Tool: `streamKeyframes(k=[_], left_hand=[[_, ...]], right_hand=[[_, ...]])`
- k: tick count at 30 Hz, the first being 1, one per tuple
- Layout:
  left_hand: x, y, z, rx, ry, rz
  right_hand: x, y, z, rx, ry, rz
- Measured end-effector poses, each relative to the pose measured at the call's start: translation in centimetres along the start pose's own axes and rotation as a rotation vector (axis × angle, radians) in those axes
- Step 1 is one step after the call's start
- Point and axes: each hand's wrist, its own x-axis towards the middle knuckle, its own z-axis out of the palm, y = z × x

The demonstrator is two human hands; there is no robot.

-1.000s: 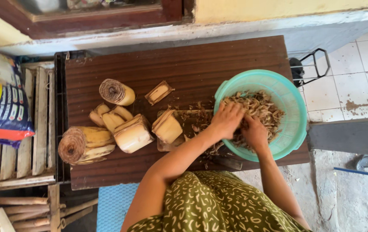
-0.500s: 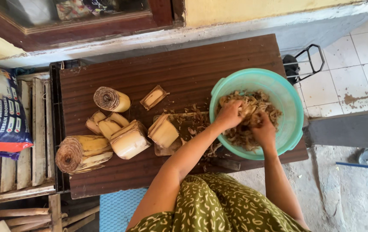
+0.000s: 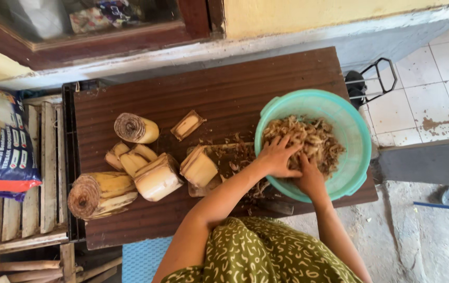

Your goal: The person uses a knife to shred a piece of sugar cane on a wooden cutting board. The shredded cane is collected by hand and placed into a green colander. The person repeats this process with multiple pieces of sugar cane.

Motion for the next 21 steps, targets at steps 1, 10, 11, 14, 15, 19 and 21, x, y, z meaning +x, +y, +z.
streamKeyframes(k=[1, 10, 11, 14, 15, 19, 21], left_hand=[[0.1, -0.5, 1.2, 0.028, -0.031, -0.005], [0.5, 0.4, -1.4, 0.031, -0.097, -0.091], [-0.5, 1.8, -2.4, 0.091, -0.135, -0.090], [-2.6, 4.4, -1.8, 0.257, -0.110, -0.048], [-2.9, 4.3, -0.5, 0.291, -0.061, -0.037], [-0.5, 0.9, 3.1, 0.041, -0.034, -0.108], [0.4, 0.1, 3.3, -0.044, 0.040, -0.105]], right_hand=[[-0.5, 0.2, 0.6, -0.019, 0.031, 0.025], [4.0, 0.6, -7.0, -0.134, 0.147, -0.007], [4.8, 0.1, -7.1, -0.158, 0.098, 0.066], [6.1, -0.3, -5.2, -0.172, 0.051, 0.222], [6.8, -0.1, -4.1, -0.142, 0.105, 0.230], [7.3, 2.9, -3.4, 0.265, 0.311, 0.115], [6.3, 3.4, -4.6, 0.368, 0.271, 0.066]])
